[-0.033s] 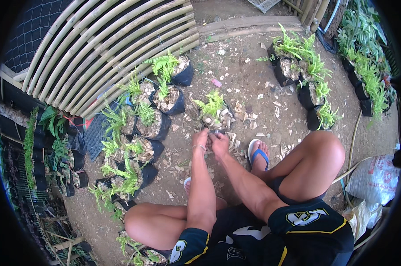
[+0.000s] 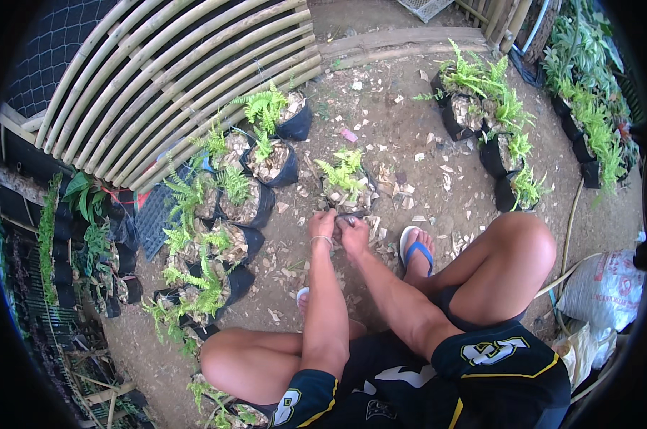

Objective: The person sits on the ground and ties strings around the stems of several potted ferns. They pick up each plant, wrap a string around its base, and secure it before moving to the next one.

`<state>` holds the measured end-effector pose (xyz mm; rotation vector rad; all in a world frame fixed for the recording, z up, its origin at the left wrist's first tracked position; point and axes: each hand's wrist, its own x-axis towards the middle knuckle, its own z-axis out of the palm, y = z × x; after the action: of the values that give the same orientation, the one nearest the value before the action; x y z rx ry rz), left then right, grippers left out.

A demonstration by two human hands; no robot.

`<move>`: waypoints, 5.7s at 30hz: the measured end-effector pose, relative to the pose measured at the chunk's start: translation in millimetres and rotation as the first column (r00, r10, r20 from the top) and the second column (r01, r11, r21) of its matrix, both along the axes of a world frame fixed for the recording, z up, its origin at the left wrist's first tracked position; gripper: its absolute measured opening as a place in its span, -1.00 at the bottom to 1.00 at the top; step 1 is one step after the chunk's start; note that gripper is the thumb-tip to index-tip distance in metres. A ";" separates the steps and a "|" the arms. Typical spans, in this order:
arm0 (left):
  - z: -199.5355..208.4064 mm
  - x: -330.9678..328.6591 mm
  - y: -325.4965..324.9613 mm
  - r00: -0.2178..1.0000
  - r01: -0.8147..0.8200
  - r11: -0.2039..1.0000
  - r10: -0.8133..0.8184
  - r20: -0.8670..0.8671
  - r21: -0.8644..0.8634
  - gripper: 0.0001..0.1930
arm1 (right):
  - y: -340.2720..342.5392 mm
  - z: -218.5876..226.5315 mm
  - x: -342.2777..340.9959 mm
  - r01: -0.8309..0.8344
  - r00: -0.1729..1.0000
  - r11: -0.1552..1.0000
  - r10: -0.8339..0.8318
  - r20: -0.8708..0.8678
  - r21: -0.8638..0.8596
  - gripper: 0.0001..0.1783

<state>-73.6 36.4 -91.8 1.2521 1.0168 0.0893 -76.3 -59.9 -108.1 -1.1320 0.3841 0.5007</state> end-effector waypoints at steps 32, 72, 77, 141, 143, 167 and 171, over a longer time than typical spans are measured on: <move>7.6 -9.9 5.8 0.906 0.232 0.716 -0.405 0.122 0.658 -0.82 | -8.3 36.4 11.3 0.016 0.999 0.980 -0.025 -0.043 -0.198 -0.91; 4.2 -21.3 1.1 0.933 0.075 0.813 -0.261 0.246 0.577 -0.75 | -5.1 104.5 51.9 -0.016 0.546 0.746 0.564 0.620 -0.666 -0.87; -0.1 -21.8 -7.7 0.953 -0.004 0.733 -0.203 0.223 0.680 -0.75 | -5.9 109.2 52.1 -0.017 0.562 0.740 0.563 0.606 -0.672 -0.86; 10.3 -11.5 -51.2 0.924 -0.090 0.694 -0.209 0.321 0.714 -0.84 | 19.8 275.9 191.6 -0.764 -0.063 0.087 0.976 0.209 -0.640 -0.91; 12.9 -12.0 -50.8 0.920 -0.090 0.705 -0.212 0.331 0.704 -0.82 | 14.6 275.3 195.4 -0.822 -0.031 0.132 0.961 0.274 -0.554 -0.90; -11.1 23.8 -1.2 0.994 0.019 0.999 -0.014 0.108 -0.050 -0.80 | -11.5 284.1 230.2 -0.535 -0.102 0.023 0.991 0.091 -0.845 -0.73; 3.6 0.6 -4.9 0.958 0.277 0.936 -0.251 0.138 -0.216 -0.76 | -9.1 283.5 224.3 -0.431 -0.085 -0.006 0.996 0.034 -0.902 -0.71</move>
<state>-73.0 31.5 -88.2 1.1434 0.7336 -0.1656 148.0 -69.0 175.4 -2.1990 -1.2859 0.9791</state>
